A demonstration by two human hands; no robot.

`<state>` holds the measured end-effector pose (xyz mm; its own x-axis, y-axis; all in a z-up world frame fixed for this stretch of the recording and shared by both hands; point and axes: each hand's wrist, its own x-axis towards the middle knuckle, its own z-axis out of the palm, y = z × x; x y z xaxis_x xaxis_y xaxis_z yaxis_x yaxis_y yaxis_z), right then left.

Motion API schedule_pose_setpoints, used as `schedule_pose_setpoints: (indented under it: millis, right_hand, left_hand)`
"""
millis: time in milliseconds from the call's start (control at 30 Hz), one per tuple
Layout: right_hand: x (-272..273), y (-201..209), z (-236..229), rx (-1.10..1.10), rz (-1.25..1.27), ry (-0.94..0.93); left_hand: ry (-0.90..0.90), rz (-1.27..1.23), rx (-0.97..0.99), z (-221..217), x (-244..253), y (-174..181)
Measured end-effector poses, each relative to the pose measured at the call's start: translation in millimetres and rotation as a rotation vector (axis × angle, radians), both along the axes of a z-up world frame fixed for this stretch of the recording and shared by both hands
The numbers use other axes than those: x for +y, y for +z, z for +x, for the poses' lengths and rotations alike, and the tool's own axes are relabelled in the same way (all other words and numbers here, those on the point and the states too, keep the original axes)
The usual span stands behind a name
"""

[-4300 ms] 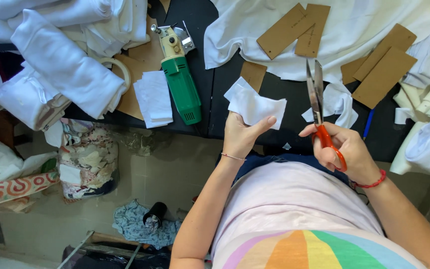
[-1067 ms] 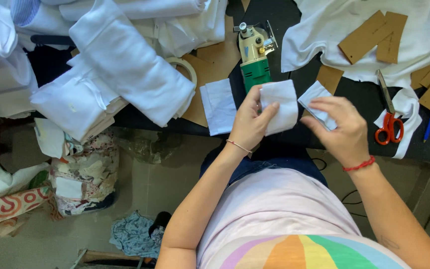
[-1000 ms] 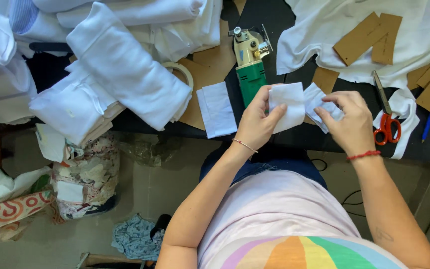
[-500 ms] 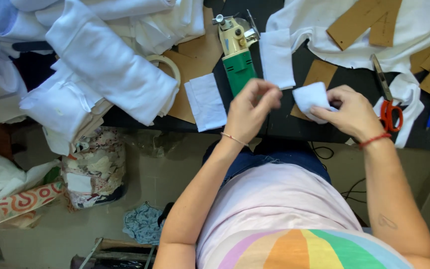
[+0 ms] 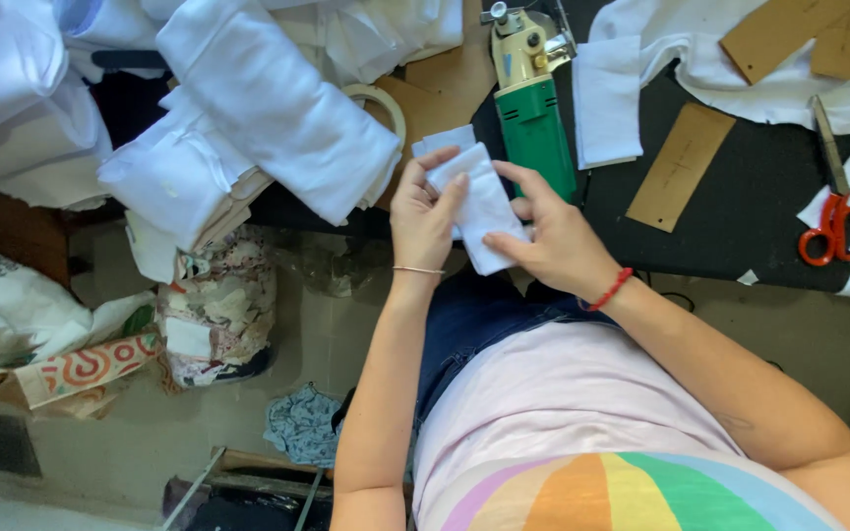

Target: The person uses a cardboard template and a blue pen to mark a white fabric laid on a table. They then use red-handled scissors to cut the marked fabric into rectangular pieces, stacking the cut pieces on the table.

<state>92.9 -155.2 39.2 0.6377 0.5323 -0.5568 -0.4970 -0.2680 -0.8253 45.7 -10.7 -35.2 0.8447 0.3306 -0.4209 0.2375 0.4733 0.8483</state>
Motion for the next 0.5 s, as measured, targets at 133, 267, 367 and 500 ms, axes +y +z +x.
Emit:
schedule_pose_setpoints:
  millis: [133,267,367,500]
  right_hand:
    - [-5.8,12.0,-1.6,-0.129,-0.208,0.239]
    - [-60.6,7.1,5.8,-0.274,-0.338,0.185]
    - [-117.0,9.1,17.9,-0.401,-0.438,0.020]
    - [-210.1,-10.9,23.9,-0.656,-0.761,-0.126]
  left_hand:
    - [0.008,0.487,-0.124,19.7,8.4,19.0]
    - [0.004,0.769,-0.059,21.3,-10.4,53.2]
    - [0.017,1.112,-0.189,27.8,-43.0,65.5]
    - [-0.297,0.914,-0.423,39.2,-105.2,68.5]
